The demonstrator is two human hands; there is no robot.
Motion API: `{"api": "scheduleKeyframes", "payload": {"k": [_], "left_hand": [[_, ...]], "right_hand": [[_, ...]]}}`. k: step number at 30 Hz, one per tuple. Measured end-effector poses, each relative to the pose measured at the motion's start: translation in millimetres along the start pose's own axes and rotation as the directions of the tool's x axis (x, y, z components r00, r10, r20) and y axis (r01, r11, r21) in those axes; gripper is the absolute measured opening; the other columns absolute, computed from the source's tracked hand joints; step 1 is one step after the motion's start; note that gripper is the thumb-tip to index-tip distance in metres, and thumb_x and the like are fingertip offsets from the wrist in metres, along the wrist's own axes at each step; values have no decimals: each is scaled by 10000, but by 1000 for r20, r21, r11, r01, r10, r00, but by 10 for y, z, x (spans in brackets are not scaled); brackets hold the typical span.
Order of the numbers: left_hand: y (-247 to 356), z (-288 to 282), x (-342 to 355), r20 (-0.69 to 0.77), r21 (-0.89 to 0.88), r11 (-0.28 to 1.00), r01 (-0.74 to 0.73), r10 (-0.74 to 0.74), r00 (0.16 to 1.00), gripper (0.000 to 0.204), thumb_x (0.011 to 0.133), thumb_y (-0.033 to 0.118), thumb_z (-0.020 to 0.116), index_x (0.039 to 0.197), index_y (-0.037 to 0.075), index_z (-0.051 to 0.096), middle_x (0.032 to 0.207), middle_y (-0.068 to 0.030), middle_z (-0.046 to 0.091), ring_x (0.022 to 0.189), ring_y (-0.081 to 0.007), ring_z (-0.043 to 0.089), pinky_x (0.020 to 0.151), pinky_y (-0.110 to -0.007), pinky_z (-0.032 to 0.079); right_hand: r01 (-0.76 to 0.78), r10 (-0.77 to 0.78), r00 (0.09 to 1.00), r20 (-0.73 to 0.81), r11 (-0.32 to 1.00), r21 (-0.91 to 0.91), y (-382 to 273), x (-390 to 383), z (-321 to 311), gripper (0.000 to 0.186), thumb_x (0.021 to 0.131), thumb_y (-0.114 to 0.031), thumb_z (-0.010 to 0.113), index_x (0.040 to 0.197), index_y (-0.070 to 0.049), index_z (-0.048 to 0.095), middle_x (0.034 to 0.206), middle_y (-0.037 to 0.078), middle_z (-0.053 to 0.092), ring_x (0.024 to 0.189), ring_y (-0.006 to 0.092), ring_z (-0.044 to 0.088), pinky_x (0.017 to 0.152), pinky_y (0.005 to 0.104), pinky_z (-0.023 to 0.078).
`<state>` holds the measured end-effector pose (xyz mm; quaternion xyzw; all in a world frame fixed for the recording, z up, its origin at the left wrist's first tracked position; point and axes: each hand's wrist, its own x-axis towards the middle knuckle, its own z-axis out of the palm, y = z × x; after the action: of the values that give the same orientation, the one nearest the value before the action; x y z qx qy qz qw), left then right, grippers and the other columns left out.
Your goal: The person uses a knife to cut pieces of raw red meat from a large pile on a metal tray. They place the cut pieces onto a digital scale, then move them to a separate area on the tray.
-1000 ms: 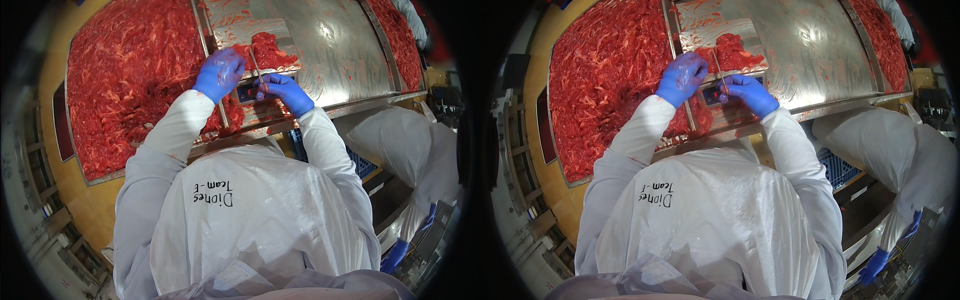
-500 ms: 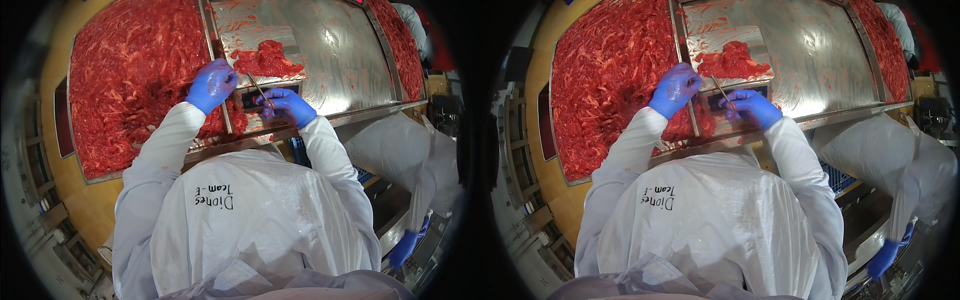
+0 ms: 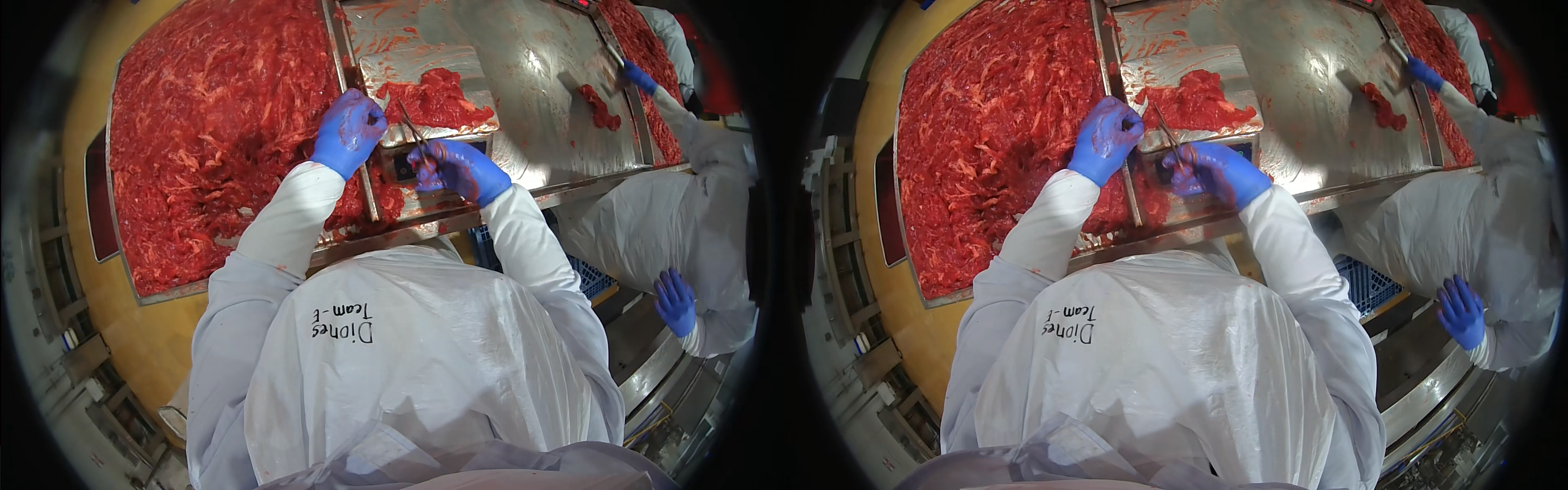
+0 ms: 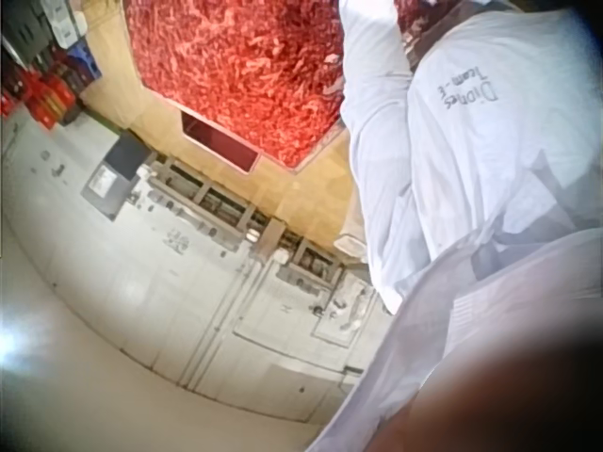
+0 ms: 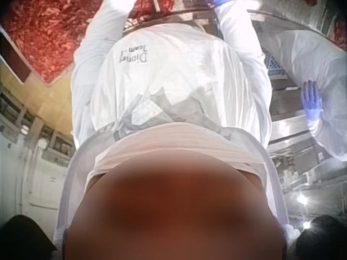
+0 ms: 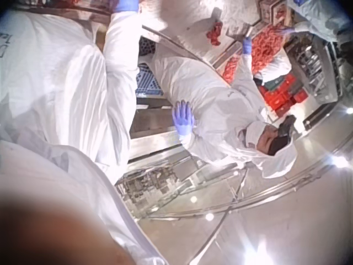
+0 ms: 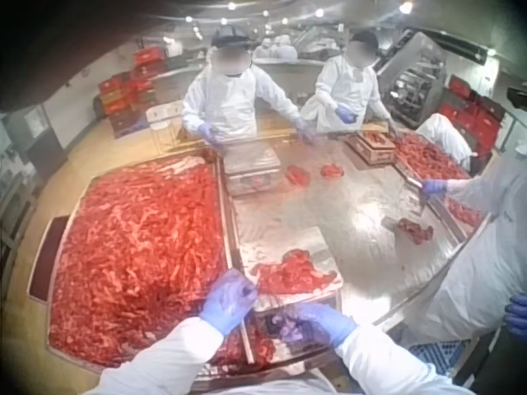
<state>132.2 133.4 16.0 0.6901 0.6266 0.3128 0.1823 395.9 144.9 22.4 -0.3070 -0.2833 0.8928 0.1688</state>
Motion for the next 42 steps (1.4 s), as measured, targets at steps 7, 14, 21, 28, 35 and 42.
{"api": "scheduleKeyframes", "payload": {"k": [7,14,21,28,35,42], "left_hand": [[-131,-152,-307,136,72,996,-48,38,990,144,829,160,731,857,21,714,919,-161,675,972,-353,651,874,-452,530],[-819,-344,-757,1,-24,986,166,-166,986,186,862,122,740,1013,12,738,1009,-151,696,992,-318,677,869,-418,544],[-941,-213,-570,-142,-156,927,340,-362,921,684,897,235,773,1486,-7,524,1523,-276,511,1439,-383,489,1194,-431,398],[499,531,252,162,59,998,-27,17,987,938,881,265,737,1668,48,275,1703,-278,289,1592,-437,253,1317,-447,175],[-156,108,18,87,-791,585,181,-184,979,855,883,-95,543,1678,67,274,1684,-212,369,1566,-313,360,1258,-373,323],[-354,-416,-561,72,-328,892,311,-304,950,655,939,-57,592,1572,9,437,1614,-182,467,1501,-304,442,1213,-388,393]], "right_hand": [[31,-39,995,-87,994,-101,41,225,40,224,955,-93,728,1146,22,715,904,75,705,823,165,671,835,357,583],[-175,175,984,-43,880,-442,489,-122,219,279,932,-82,746,1199,-7,709,1027,63,743,931,139,686,846,312,571],[340,-496,690,-527,865,-369,345,-817,-455,231,955,-61,740,1168,-12,666,1088,77,727,1016,166,693,935,318,539],[515,-812,457,-363,574,-636,-185,246,61,603,1008,-232,737,1497,-2,470,1414,136,585,1263,205,568,1083,346,468],[527,-788,614,53,359,-770,-29,156,618,795,976,-330,762,1597,-34,363,1520,190,512,1406,257,515,1197,408,411],[34,-673,735,77,-78,-996,-25,789,475,865,919,-485,761,1566,-29,413,1581,241,470,1498,433,413,1259,522,310]]}}
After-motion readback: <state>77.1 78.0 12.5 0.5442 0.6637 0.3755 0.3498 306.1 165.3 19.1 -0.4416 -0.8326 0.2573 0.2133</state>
